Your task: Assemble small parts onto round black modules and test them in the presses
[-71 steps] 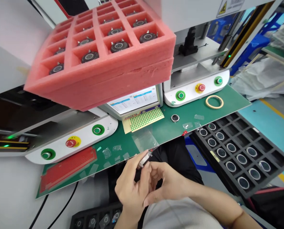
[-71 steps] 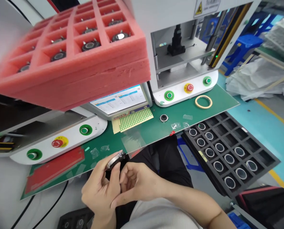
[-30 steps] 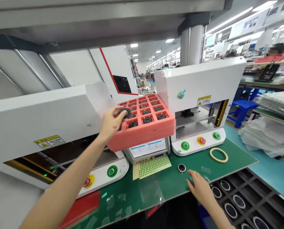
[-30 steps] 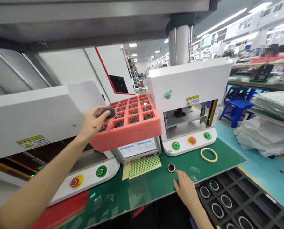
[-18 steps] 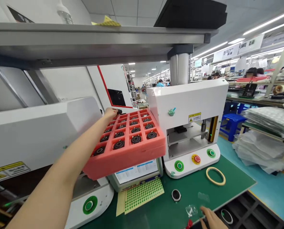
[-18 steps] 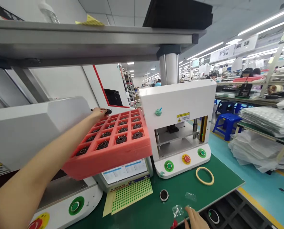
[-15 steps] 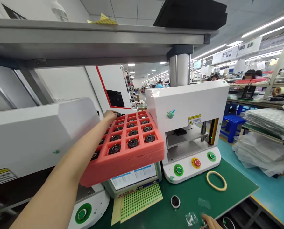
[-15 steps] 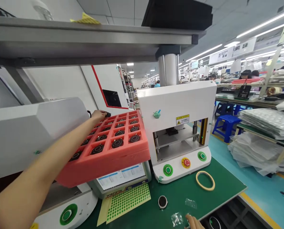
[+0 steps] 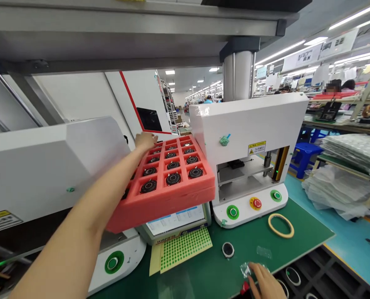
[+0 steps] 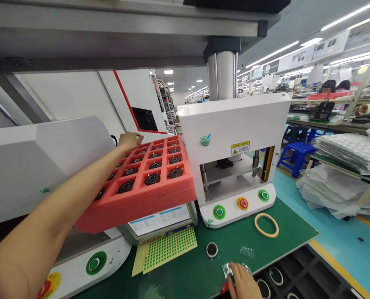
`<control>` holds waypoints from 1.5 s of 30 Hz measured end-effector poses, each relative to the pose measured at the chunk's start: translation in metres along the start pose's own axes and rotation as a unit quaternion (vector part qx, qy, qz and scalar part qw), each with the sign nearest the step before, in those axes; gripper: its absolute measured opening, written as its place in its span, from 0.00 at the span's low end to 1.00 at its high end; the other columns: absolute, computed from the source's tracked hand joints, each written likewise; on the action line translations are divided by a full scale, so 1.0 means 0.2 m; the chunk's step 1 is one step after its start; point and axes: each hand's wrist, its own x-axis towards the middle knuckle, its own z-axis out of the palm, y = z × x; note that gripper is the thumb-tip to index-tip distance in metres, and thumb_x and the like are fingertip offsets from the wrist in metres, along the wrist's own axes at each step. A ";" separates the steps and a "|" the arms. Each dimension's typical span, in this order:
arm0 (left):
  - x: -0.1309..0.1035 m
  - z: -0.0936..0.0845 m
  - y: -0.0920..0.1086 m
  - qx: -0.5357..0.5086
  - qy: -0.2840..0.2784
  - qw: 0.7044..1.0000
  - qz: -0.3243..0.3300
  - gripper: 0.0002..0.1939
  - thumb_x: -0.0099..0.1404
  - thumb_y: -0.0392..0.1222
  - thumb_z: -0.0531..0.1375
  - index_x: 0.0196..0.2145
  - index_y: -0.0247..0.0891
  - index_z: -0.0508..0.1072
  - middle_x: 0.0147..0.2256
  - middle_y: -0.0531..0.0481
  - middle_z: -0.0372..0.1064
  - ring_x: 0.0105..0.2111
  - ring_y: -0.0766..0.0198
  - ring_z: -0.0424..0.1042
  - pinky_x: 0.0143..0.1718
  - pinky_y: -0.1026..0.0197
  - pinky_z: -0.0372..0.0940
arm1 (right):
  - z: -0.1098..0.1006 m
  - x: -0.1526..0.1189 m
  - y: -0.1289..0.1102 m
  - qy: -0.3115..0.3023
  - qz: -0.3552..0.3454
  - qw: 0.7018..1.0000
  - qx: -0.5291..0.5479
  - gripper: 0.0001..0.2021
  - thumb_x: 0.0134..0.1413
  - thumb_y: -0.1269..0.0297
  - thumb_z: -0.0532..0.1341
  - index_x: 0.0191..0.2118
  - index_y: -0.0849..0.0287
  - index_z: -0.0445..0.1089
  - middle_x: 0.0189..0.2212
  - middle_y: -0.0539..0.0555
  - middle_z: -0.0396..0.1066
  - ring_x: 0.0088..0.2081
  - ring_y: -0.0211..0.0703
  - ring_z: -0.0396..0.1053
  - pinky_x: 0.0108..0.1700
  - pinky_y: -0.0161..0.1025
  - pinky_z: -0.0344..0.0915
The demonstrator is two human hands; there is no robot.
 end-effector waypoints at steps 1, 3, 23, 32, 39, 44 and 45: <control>-0.04 -0.04 0.03 -0.010 0.017 1.000 0.019 0.14 0.69 0.44 0.60 0.47 0.32 0.73 0.49 0.42 0.71 0.51 0.53 0.70 0.55 0.43 0.64 | -0.02 0.04 -0.03 -0.018 0.027 0.999 0.004 0.13 0.65 0.66 0.48 0.42 0.56 0.70 0.33 0.55 0.79 0.33 0.44 0.79 0.34 0.35 0.74; -0.17 -0.12 0.07 -0.033 0.049 0.997 0.058 0.13 0.71 0.38 0.55 0.49 0.29 0.72 0.49 0.42 0.72 0.51 0.54 0.70 0.57 0.47 0.62 | -0.01 0.11 -0.10 -0.056 0.080 0.995 0.010 0.12 0.65 0.67 0.49 0.42 0.57 0.70 0.36 0.57 0.78 0.37 0.47 0.78 0.37 0.38 0.74; -2.25 -0.03 -0.61 -0.554 -0.390 0.629 -0.381 0.19 0.50 0.51 0.73 0.35 0.36 0.80 0.40 0.41 0.78 0.37 0.61 0.77 0.38 0.63 0.70 | -0.17 0.41 -0.67 -0.073 0.271 0.828 0.485 0.24 0.56 0.44 0.62 0.46 0.61 0.67 0.40 0.61 0.77 0.42 0.49 0.77 0.43 0.46 0.74; -2.32 -0.18 -0.37 -0.639 -0.362 0.591 -0.333 0.17 0.50 0.49 0.74 0.31 0.34 0.80 0.23 0.51 0.71 0.21 0.71 0.68 0.23 0.71 0.65 | -0.56 0.33 -0.97 -0.074 0.161 0.706 0.686 0.22 0.47 0.52 0.72 0.46 0.55 0.70 0.45 0.59 0.78 0.48 0.47 0.77 0.53 0.44 0.72; -2.38 -0.33 -0.31 -0.462 -0.180 0.868 -0.038 0.05 0.61 0.36 0.66 0.35 0.42 0.82 0.31 0.51 0.74 0.29 0.67 0.71 0.32 0.68 0.68 | -0.74 0.33 -0.98 0.014 0.101 0.800 0.591 0.07 0.56 0.75 0.65 0.36 0.55 0.77 0.36 0.52 0.81 0.40 0.39 0.79 0.45 0.33 0.75; -2.36 -0.41 -0.33 -0.338 -0.138 0.917 0.162 0.13 0.62 0.31 0.65 0.43 0.44 0.79 0.33 0.52 0.75 0.31 0.67 0.73 0.34 0.69 0.69 | -0.82 0.35 -0.97 0.008 0.026 0.847 0.531 0.09 0.52 0.78 0.67 0.37 0.58 0.77 0.36 0.54 0.81 0.37 0.41 0.80 0.43 0.33 0.77; -2.36 -0.41 -0.33 -0.330 -0.137 0.915 0.186 0.14 0.62 0.31 0.65 0.45 0.44 0.78 0.33 0.52 0.75 0.31 0.68 0.73 0.34 0.69 0.69 | -0.83 0.35 -0.96 0.006 0.010 0.852 0.524 0.09 0.52 0.78 0.67 0.38 0.58 0.77 0.36 0.55 0.81 0.37 0.41 0.80 0.43 0.33 0.77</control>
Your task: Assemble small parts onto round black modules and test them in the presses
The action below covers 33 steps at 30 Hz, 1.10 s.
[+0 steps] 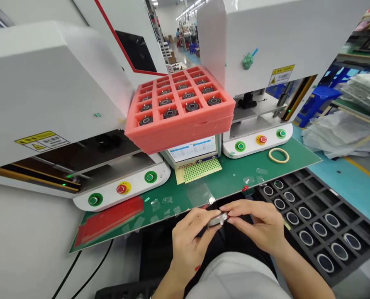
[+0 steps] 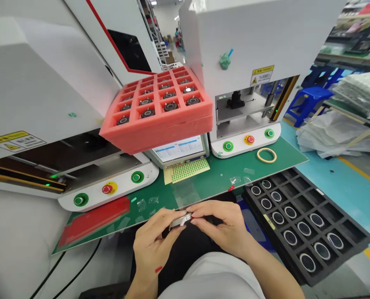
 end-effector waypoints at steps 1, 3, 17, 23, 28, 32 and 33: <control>0.00 -0.01 0.00 0.009 -0.010 1.000 0.018 0.15 0.63 0.30 0.64 0.46 0.43 0.77 0.34 0.51 0.74 0.31 0.68 0.74 0.34 0.70 0.69 | -0.01 0.00 0.00 -0.007 -0.012 1.000 -0.006 0.08 0.52 0.78 0.67 0.38 0.59 0.77 0.35 0.55 0.81 0.37 0.41 0.80 0.43 0.33 0.77; 0.00 -0.02 0.00 0.028 -0.034 0.998 0.042 0.16 0.64 0.30 0.63 0.49 0.42 0.76 0.35 0.50 0.74 0.32 0.68 0.74 0.34 0.70 0.69 | -0.02 0.00 -0.01 -0.014 -0.028 0.999 -0.018 0.08 0.53 0.78 0.66 0.37 0.60 0.76 0.35 0.57 0.81 0.37 0.42 0.80 0.42 0.33 0.77; 0.01 -0.02 -0.01 0.095 -0.086 0.989 0.078 0.14 0.65 0.29 0.62 0.49 0.38 0.74 0.37 0.47 0.75 0.36 0.67 0.75 0.40 0.67 0.70 | -0.10 0.03 0.01 -0.103 -0.002 0.994 -0.024 0.04 0.59 0.74 0.63 0.35 0.58 0.71 0.35 0.55 0.79 0.37 0.39 0.78 0.40 0.33 0.75; 0.01 -0.01 -0.02 0.067 -0.067 0.993 0.070 0.16 0.65 0.30 0.63 0.49 0.39 0.75 0.37 0.49 0.75 0.35 0.67 0.75 0.37 0.68 0.70 | -0.07 0.01 0.03 -0.042 -0.052 0.998 -0.021 0.07 0.57 0.75 0.64 0.41 0.59 0.73 0.34 0.57 0.80 0.36 0.42 0.79 0.38 0.35 0.77; 0.01 -0.02 -0.03 0.072 -0.047 0.993 0.081 0.16 0.65 0.31 0.63 0.50 0.40 0.75 0.37 0.48 0.76 0.34 0.66 0.75 0.36 0.67 0.71 | -0.04 0.02 0.02 -0.009 -0.118 0.991 -0.063 0.10 0.55 0.79 0.64 0.41 0.61 0.75 0.34 0.59 0.80 0.36 0.44 0.80 0.37 0.36 0.78; 0.02 -0.01 -0.01 0.073 -0.031 0.994 0.075 0.15 0.64 0.30 0.63 0.48 0.40 0.75 0.36 0.49 0.76 0.33 0.66 0.75 0.35 0.66 0.71 | -0.04 0.02 0.01 -0.004 -0.135 0.985 -0.110 0.08 0.55 0.79 0.64 0.38 0.62 0.74 0.33 0.59 0.80 0.37 0.44 0.80 0.40 0.36 0.78; 0.02 -0.01 -0.01 0.071 -0.025 0.995 0.068 0.15 0.64 0.30 0.64 0.48 0.40 0.75 0.35 0.49 0.76 0.33 0.66 0.75 0.35 0.66 0.71 | -0.04 0.02 0.01 -0.009 -0.143 0.981 -0.128 0.07 0.55 0.79 0.63 0.38 0.63 0.74 0.33 0.60 0.80 0.37 0.44 0.80 0.41 0.37 0.78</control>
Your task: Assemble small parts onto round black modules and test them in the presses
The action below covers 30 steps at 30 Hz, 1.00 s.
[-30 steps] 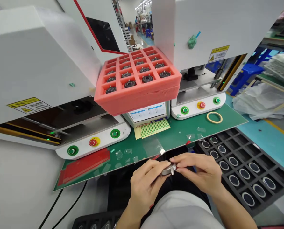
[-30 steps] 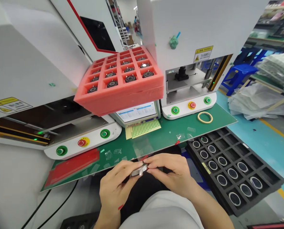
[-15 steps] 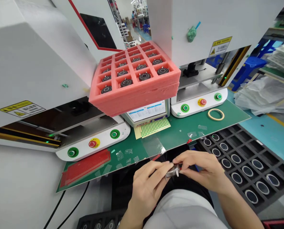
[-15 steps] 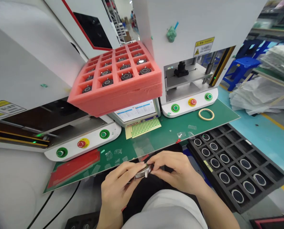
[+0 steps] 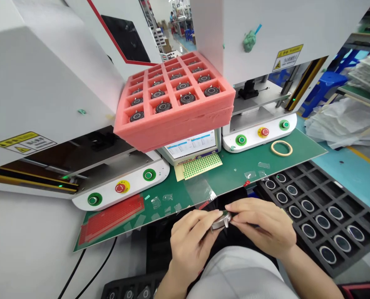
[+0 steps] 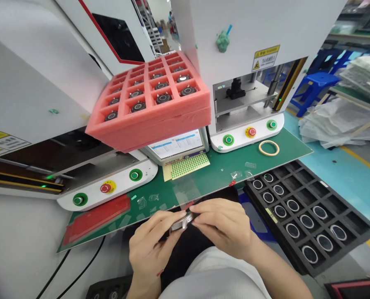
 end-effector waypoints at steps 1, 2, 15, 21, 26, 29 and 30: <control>0.00 0.01 0.01 -0.001 0.006 1.000 -0.009 0.15 0.64 0.30 0.64 0.47 0.41 0.75 0.35 0.50 0.76 0.32 0.66 0.74 0.34 0.66 0.70 | 0.00 0.00 0.00 -0.008 -0.009 1.000 -0.020 0.06 0.55 0.79 0.63 0.38 0.63 0.74 0.34 0.61 0.80 0.38 0.45 0.80 0.42 0.37 0.78; 0.00 0.01 0.01 -0.002 0.011 1.000 -0.020 0.14 0.64 0.30 0.64 0.46 0.42 0.76 0.34 0.50 0.76 0.32 0.66 0.75 0.34 0.66 0.70 | 0.00 0.00 0.00 -0.014 -0.018 0.999 -0.042 0.06 0.56 0.79 0.62 0.38 0.63 0.73 0.35 0.61 0.80 0.39 0.45 0.80 0.43 0.39 0.78; 0.03 0.09 -0.07 0.146 0.121 0.974 -0.122 0.09 0.66 0.32 0.61 0.44 0.38 0.76 0.32 0.53 0.73 0.25 0.71 0.68 0.32 0.68 0.65 | 0.17 -0.07 -0.10 -0.142 0.264 0.938 0.176 0.04 0.60 0.72 0.62 0.33 0.58 0.70 0.24 0.47 0.72 0.24 0.32 0.69 0.29 0.28 0.67; 0.02 0.09 -0.07 0.258 0.075 0.962 -0.044 0.09 0.66 0.33 0.62 0.45 0.36 0.76 0.32 0.49 0.74 0.29 0.66 0.71 0.34 0.65 0.64 | 0.24 -0.03 -0.09 -0.147 0.368 0.897 0.198 0.05 0.54 0.72 0.64 0.28 0.59 0.69 0.20 0.45 0.68 0.22 0.30 0.63 0.25 0.28 0.61; 0.03 0.10 -0.07 0.157 0.061 0.981 -0.093 0.08 0.66 0.33 0.62 0.43 0.37 0.76 0.33 0.50 0.74 0.28 0.68 0.71 0.32 0.66 0.65 | 0.21 -0.05 -0.04 -0.090 0.394 0.883 0.241 0.13 0.50 0.68 0.68 0.26 0.57 0.61 0.19 0.43 0.64 0.20 0.30 0.61 0.24 0.29 0.60; 0.10 0.03 -0.06 0.041 0.028 0.988 -0.149 0.05 0.67 0.34 0.61 0.40 0.38 0.77 0.30 0.52 0.72 0.26 0.70 0.69 0.31 0.68 0.66 | 0.15 -0.11 0.01 -0.035 0.372 0.897 0.238 0.10 0.56 0.66 0.64 0.28 0.57 0.63 0.21 0.44 0.64 0.20 0.31 0.61 0.25 0.30 0.61; 0.14 0.00 -0.06 0.014 0.011 0.987 -0.162 0.05 0.66 0.35 0.61 0.39 0.38 0.77 0.30 0.52 0.72 0.26 0.70 0.69 0.30 0.69 0.66 | 0.13 -0.14 0.04 -0.021 0.365 0.905 0.217 0.09 0.58 0.65 0.62 0.28 0.57 0.63 0.21 0.44 0.64 0.21 0.31 0.61 0.25 0.30 0.61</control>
